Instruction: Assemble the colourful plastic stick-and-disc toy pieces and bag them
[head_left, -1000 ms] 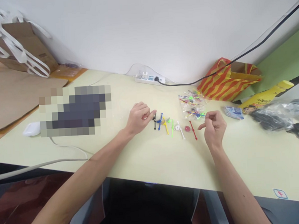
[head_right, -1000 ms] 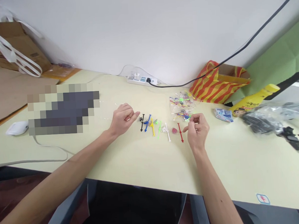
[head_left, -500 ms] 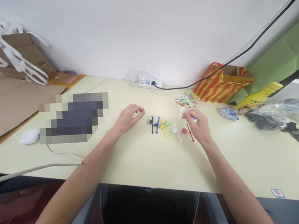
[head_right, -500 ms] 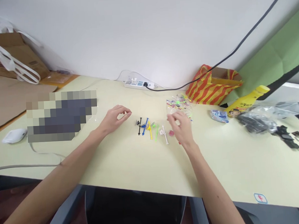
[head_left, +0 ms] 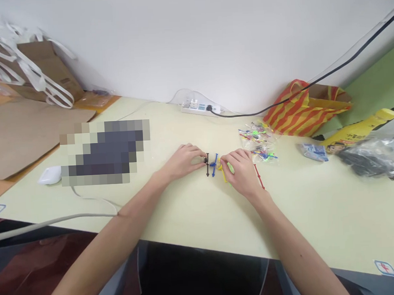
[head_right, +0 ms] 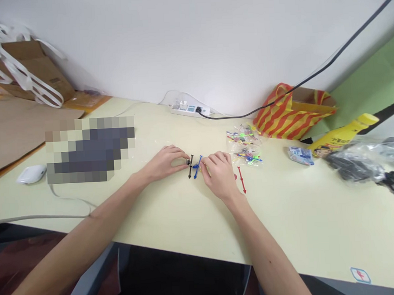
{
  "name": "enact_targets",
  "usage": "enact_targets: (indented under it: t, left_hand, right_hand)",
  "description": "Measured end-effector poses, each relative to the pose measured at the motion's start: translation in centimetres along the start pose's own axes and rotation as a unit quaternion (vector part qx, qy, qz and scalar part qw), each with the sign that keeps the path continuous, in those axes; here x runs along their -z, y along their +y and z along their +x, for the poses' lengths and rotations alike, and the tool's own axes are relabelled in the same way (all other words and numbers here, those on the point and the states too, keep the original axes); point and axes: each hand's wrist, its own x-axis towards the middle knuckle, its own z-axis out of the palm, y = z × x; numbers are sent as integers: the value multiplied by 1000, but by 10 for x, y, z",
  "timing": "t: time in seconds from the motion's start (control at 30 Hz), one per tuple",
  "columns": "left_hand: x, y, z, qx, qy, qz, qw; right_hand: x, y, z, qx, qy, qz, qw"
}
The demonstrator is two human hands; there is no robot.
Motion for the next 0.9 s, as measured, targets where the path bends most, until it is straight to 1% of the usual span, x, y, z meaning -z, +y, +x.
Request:
enact_targets:
  t: [0.2, 0.3, 0.5, 0.57, 0.67, 0.77, 0.83, 0.9]
  left_hand:
    - [0, -2, 1, -6, -1, 2, 1000]
    - [1, 0, 1, -4, 1, -2, 1000]
    - [1, 7, 0, -4, 9, -8, 1000]
    - [3, 6, 0, 4, 30, 2, 1000]
    - [8, 0, -1, 28, 88, 10, 996]
    - [11, -5, -2, 40, 138, -8, 990]
    - [11, -5, -2, 41, 157, -25, 986]
    - [9, -2, -1, 38, 164, -37, 985]
  right_hand:
    - [-3, 6, -5, -29, -19, 8, 999]
    - [-8, 1, -2, -23, -36, 4, 999]
    - [-20, -18, 12, -5, -106, -39, 994]
    - [-23, -22, 18, -11, -122, -59, 991]
    - [-27, -27, 27, -16, -152, -86, 984]
    - [-31, -29, 35, -9, -189, -108, 976]
    - [-33, -30, 39, -4, -207, -118, 971]
    - [-36, -31, 42, -2, -218, -122, 968]
